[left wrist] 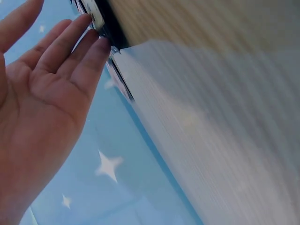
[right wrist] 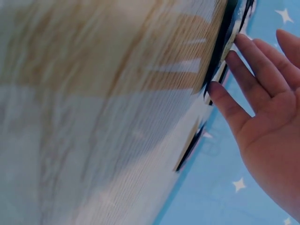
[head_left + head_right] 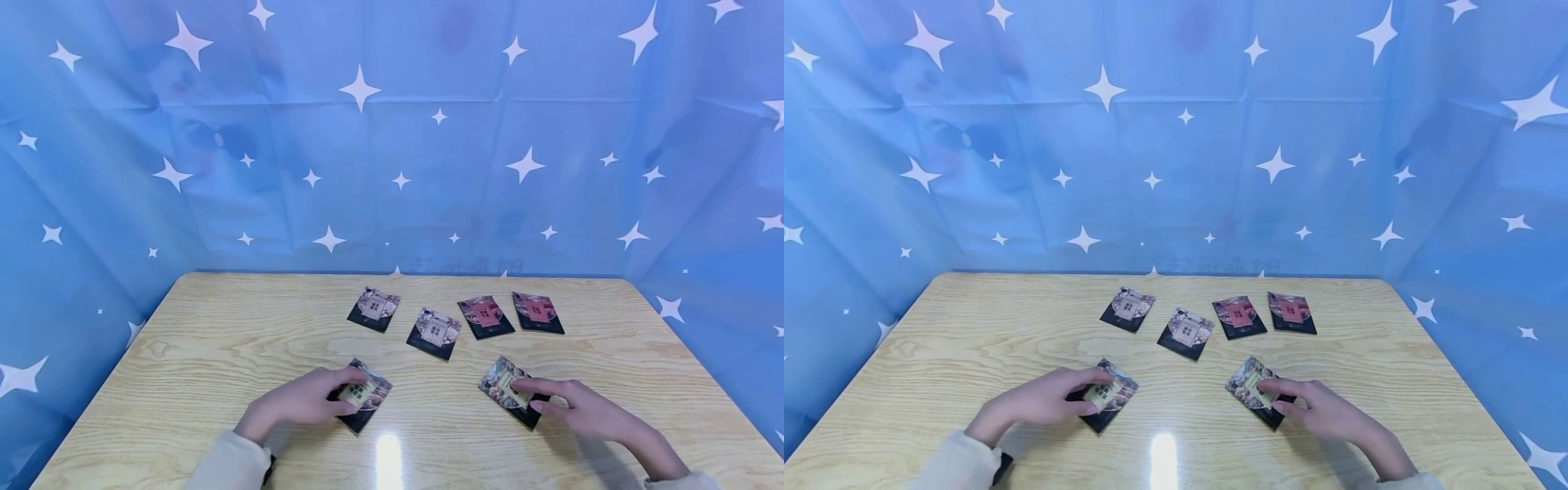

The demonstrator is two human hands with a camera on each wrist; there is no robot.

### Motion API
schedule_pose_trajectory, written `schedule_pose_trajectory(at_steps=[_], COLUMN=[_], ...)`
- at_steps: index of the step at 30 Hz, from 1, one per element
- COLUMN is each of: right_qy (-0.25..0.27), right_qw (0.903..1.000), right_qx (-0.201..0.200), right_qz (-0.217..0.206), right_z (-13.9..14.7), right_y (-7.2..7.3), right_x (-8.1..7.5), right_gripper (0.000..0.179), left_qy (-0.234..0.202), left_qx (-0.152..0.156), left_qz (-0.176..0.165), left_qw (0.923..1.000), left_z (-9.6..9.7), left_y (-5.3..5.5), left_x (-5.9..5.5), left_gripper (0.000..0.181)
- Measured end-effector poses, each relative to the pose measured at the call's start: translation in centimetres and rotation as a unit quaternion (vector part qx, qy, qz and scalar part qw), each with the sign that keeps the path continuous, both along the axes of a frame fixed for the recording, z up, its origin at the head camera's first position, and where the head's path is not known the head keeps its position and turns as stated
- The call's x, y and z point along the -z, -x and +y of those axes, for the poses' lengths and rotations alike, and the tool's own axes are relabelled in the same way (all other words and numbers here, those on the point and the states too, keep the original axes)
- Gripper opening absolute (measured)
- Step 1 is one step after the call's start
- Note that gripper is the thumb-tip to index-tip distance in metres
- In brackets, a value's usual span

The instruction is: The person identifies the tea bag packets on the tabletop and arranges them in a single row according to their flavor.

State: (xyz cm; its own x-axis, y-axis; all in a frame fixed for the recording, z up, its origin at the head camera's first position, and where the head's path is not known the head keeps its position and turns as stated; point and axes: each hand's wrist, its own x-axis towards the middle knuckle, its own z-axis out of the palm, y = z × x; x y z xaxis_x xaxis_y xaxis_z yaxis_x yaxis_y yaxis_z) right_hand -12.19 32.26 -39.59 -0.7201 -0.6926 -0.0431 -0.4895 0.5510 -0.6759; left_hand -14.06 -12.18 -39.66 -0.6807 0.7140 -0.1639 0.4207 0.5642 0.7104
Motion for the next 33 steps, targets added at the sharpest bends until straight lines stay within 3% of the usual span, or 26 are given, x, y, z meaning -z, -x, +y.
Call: schedule_pose_trajectory(at_steps=[9, 15, 19, 23, 33], right_qy=[0.005, 0.004, 0.006, 0.009, 0.013], right_qw=[1.0000, 0.9999, 0.9999, 0.9998, 0.9997], right_qx=[-0.004, -0.006, -0.008, -0.009, -0.016], right_qz=[-0.002, 0.011, 0.012, 0.013, 0.014], right_z=[0.1, 0.1, 0.2, 0.2, 0.3], right_y=[0.0, 0.0, 0.0, 0.0, 0.0], right_x=[0.1, 0.2, 0.3, 0.4, 0.6], right_gripper=[0.037, 0.037, 0.037, 0.037, 0.038], left_qy=[-0.029, -0.056, -0.063, -0.059, -0.070], left_qx=[-0.059, -0.090, -0.111, -0.135, -0.144], left_qz=[-0.007, -0.032, -0.031, -0.030, -0.006], left_qw=[0.9978, 0.9939, 0.9914, 0.9886, 0.9870], left_z=[-5.3, -9.1, -11.0, -12.2, -13.0], left_y=[-0.7, -0.8, -1.0, -1.3, -1.6], left_x=[-0.4, -0.2, -0.1, -0.1, 0.1], left_gripper=[0.048, 0.049, 0.049, 0.050, 0.047])
